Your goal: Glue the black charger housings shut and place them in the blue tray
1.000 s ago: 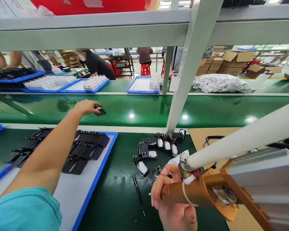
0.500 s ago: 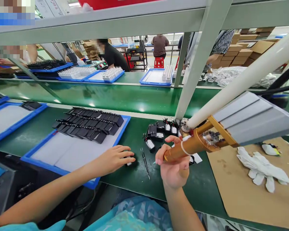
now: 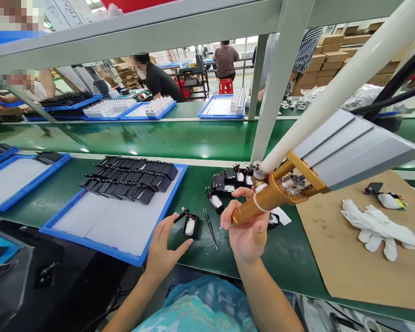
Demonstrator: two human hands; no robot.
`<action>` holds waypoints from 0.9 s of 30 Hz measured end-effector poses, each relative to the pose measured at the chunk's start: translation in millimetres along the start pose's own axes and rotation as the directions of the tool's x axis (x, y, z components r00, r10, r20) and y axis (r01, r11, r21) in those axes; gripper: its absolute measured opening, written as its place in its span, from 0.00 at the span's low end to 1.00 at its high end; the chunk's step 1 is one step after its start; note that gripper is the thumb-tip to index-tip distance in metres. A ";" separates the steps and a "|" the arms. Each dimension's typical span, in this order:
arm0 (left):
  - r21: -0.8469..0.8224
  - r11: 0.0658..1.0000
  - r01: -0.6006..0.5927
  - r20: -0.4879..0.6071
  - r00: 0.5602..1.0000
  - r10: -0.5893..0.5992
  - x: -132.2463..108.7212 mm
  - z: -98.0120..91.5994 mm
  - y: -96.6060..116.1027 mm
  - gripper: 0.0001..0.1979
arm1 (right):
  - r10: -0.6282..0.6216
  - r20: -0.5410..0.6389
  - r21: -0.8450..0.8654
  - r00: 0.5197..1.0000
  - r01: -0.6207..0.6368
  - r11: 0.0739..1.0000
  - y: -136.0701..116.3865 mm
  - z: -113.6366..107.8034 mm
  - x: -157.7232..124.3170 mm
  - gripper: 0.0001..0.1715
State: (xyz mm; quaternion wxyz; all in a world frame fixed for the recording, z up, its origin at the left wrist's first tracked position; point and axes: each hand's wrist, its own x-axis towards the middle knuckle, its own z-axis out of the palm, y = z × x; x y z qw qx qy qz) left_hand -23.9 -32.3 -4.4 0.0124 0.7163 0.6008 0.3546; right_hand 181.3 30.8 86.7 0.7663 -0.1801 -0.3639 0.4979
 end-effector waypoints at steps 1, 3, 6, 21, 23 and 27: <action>-0.020 0.997 0.070 -0.002 0.998 -0.070 -2.9 4.1 1.5 0.38 | -0.001 0.002 -0.001 1.000 0.001 1.000 0.1 0.2 0.0 0.21; -0.072 0.978 0.194 0.014 0.981 -0.193 -6.5 12.2 5.2 0.41 | -0.001 0.000 -0.014 1.000 0.001 1.000 0.6 0.5 0.0 0.21; -0.162 0.939 0.304 0.009 0.952 -0.307 -7.1 23.7 10.6 0.41 | 0.001 -0.016 -0.045 1.000 -0.002 0.999 1.9 0.9 0.1 0.23; -0.301 0.909 0.288 0.204 0.951 -0.234 20.8 26.9 2.6 0.17 | 0.063 -0.018 0.033 0.998 -0.062 0.998 14.4 31.1 -1.6 0.26; -0.322 0.899 0.297 0.238 0.945 -0.227 19.9 21.7 8.9 0.19 | 0.065 -0.016 0.026 0.998 -0.065 0.998 17.7 34.4 -0.4 0.27; -0.327 0.906 0.267 0.237 0.952 -0.194 21.1 8.1 21.8 0.19 | 0.061 -0.008 0.021 0.998 -0.061 0.998 21.0 36.6 0.6 0.26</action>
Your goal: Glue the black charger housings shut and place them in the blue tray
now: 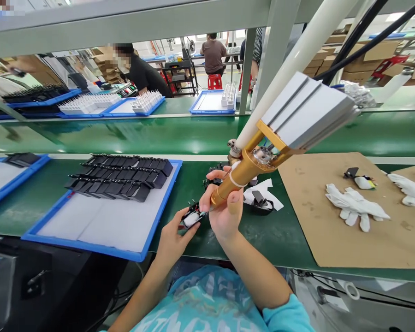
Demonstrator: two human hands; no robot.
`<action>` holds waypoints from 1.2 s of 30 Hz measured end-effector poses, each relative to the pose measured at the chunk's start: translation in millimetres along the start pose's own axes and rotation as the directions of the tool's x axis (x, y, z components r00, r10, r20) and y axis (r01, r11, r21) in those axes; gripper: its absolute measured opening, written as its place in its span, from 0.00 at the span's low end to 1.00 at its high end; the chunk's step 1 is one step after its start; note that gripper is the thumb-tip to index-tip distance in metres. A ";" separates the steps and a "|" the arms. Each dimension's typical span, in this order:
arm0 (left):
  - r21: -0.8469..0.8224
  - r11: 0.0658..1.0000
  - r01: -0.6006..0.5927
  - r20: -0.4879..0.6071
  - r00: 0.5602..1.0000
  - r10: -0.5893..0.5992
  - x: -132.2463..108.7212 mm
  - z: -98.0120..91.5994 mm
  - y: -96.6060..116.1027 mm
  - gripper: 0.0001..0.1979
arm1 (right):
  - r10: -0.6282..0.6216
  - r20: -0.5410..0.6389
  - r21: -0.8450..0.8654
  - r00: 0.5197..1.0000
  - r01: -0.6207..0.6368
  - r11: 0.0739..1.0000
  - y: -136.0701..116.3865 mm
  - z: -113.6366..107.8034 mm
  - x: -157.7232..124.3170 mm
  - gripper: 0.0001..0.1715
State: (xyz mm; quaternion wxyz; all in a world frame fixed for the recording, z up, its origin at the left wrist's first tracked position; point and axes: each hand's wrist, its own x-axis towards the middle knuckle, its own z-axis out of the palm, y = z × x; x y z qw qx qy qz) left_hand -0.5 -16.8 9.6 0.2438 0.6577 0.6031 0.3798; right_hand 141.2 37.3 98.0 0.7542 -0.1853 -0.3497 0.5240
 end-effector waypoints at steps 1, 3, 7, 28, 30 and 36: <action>0.006 1.000 -0.026 -0.017 1.000 0.026 -0.2 -1.8 3.5 0.18 | -0.001 0.002 0.004 1.000 0.001 1.000 0.2 -0.2 -0.1 0.25; 0.011 0.997 -0.074 -0.054 0.996 0.074 -0.1 -4.7 9.0 0.17 | -0.003 0.007 0.018 1.000 0.003 1.000 -0.1 -1.0 -0.5 0.25; 0.014 0.994 -0.108 -0.070 0.992 0.109 -0.1 -8.4 15.1 0.17 | -0.013 0.018 0.037 1.000 0.012 0.999 -1.5 -2.4 -1.3 0.23; -0.052 0.994 -0.094 -0.046 0.995 0.092 7.1 7.4 17.8 0.17 | 0.033 0.046 0.100 0.998 -0.037 0.994 -1.1 10.1 -4.0 0.24; -0.081 0.988 -0.130 -0.062 0.990 0.125 8.1 10.2 19.9 0.17 | 0.041 0.056 0.118 0.998 -0.048 0.992 -0.8 12.9 -4.3 0.25; -0.117 0.976 -0.183 -0.103 0.980 0.172 9.9 11.7 24.4 0.18 | 0.053 0.127 0.173 0.991 -0.074 0.982 -0.9 12.8 -5.1 0.21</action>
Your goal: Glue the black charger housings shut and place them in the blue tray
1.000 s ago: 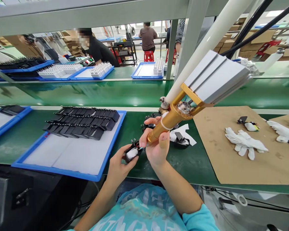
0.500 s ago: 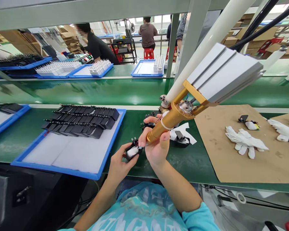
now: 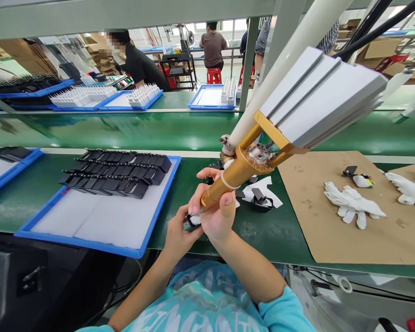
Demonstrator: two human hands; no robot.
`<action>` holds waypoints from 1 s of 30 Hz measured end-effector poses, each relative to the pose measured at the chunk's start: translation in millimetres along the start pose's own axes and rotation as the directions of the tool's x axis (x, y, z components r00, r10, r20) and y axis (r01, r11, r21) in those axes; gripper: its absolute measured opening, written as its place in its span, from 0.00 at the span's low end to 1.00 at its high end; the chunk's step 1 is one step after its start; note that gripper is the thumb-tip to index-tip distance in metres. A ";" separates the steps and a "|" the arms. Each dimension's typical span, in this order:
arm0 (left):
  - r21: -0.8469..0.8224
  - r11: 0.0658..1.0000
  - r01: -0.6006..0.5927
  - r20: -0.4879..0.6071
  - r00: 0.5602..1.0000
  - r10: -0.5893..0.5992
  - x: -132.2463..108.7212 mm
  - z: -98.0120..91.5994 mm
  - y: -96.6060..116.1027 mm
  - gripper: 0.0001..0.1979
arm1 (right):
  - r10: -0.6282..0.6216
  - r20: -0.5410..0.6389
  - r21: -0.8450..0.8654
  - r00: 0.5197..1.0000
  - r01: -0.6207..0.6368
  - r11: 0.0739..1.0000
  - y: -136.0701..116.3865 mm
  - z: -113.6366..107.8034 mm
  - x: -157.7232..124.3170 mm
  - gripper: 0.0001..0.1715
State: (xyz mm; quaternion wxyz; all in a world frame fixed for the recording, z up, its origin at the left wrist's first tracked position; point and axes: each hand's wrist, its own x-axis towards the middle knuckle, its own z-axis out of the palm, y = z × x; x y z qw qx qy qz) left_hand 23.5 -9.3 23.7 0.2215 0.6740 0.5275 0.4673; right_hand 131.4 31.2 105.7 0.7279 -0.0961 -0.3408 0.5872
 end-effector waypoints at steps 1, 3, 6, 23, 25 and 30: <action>0.005 1.000 -0.005 -0.003 1.000 0.005 0.0 -0.3 0.2 0.18 | 0.001 0.016 0.009 1.000 -0.001 1.000 0.0 -0.5 -0.2 0.20; 0.010 1.000 -0.005 -0.001 1.000 0.005 -0.1 -1.3 0.6 0.18 | -0.008 0.024 0.011 1.000 0.008 1.000 0.4 -1.1 -0.6 0.20; 0.027 0.999 0.022 0.036 0.999 -0.023 0.5 -4.4 0.9 0.17 | -0.034 -0.006 -0.008 0.999 0.034 0.999 1.6 -1.1 -0.7 0.22; 0.053 0.937 0.344 0.358 0.870 -0.340 1.1 -38.5 -42.8 0.26 | -0.076 -0.108 -0.103 0.991 0.065 0.993 -8.7 -24.6 3.7 0.26; -0.013 0.929 0.370 0.394 0.856 -0.335 8.4 -38.0 -39.6 0.28 | -0.080 -0.111 -0.102 0.991 0.069 0.992 -10.2 -27.7 4.1 0.26; -0.082 0.942 0.325 0.339 0.898 -0.280 20.0 -19.4 -35.3 0.17 | -0.084 -0.111 -0.108 0.990 0.072 0.992 -12.4 -31.7 5.0 0.26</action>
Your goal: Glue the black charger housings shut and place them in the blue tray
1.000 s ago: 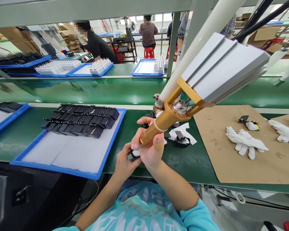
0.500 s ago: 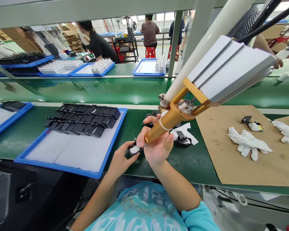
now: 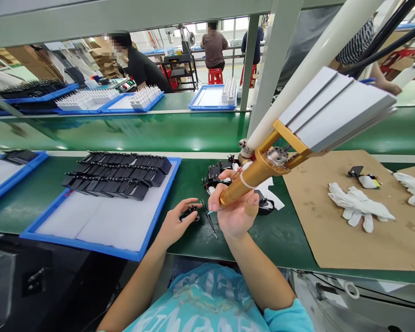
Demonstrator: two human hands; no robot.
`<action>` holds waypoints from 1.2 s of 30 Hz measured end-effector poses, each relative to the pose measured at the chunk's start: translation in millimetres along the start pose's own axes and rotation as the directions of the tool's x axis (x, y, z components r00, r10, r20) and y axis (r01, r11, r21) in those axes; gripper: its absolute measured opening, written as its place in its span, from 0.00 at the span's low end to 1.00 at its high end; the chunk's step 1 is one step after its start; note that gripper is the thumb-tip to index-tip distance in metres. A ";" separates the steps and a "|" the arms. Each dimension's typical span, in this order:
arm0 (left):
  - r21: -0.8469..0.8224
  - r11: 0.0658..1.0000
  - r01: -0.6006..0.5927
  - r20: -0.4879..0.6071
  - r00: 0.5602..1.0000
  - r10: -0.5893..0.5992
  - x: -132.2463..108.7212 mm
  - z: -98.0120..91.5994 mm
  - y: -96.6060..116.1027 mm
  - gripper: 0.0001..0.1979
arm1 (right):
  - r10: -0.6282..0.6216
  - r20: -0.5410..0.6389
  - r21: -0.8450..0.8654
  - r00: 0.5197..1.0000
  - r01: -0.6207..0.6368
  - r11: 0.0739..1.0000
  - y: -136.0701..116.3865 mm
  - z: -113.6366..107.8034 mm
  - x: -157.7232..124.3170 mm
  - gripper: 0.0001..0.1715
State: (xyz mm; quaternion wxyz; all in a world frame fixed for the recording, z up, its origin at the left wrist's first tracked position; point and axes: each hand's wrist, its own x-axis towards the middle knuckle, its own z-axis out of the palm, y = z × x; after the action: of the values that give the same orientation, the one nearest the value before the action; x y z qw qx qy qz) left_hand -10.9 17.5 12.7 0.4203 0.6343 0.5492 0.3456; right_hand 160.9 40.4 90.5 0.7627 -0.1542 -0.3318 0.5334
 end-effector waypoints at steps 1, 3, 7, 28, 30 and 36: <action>0.019 0.999 -0.025 -0.028 0.999 0.026 1.6 3.7 -0.8 0.15 | 0.002 0.000 -0.003 1.000 -0.002 1.000 -0.4 -0.3 0.3 0.26; 0.105 0.990 -0.095 -0.085 0.991 0.104 2.9 8.2 -2.7 0.14 | 0.006 -0.004 -0.009 1.000 -0.006 1.000 -1.2 -0.5 1.0 0.25; 0.367 0.892 -0.265 -0.046 0.952 0.302 -1.7 2.4 -1.0 0.18 | 0.001 -0.029 -0.028 1.000 -0.002 1.000 -3.2 -1.2 2.4 0.24; 0.400 0.877 -0.267 -0.063 0.946 0.317 -10.1 7.4 -2.9 0.09 | 0.001 -0.030 -0.019 1.000 -0.002 1.000 -5.6 -5.9 1.8 0.21; 0.474 0.846 -0.243 -0.068 0.948 0.310 -10.9 10.3 -4.9 0.10 | 0.008 -0.041 -0.027 0.999 -0.009 1.000 -5.9 -5.6 1.7 0.21; 0.741 0.644 -0.189 -0.059 0.937 0.343 -11.6 15.1 -8.8 0.16 | 0.026 -0.029 -0.034 0.999 -0.027 0.999 -7.5 -5.4 1.5 0.22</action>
State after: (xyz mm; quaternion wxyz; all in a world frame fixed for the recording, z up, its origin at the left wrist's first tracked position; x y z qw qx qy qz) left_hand -2.7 4.1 -1.2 0.0236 0.7852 0.5791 0.2182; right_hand 170.2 39.5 91.5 0.7575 -0.1792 -0.3277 0.5355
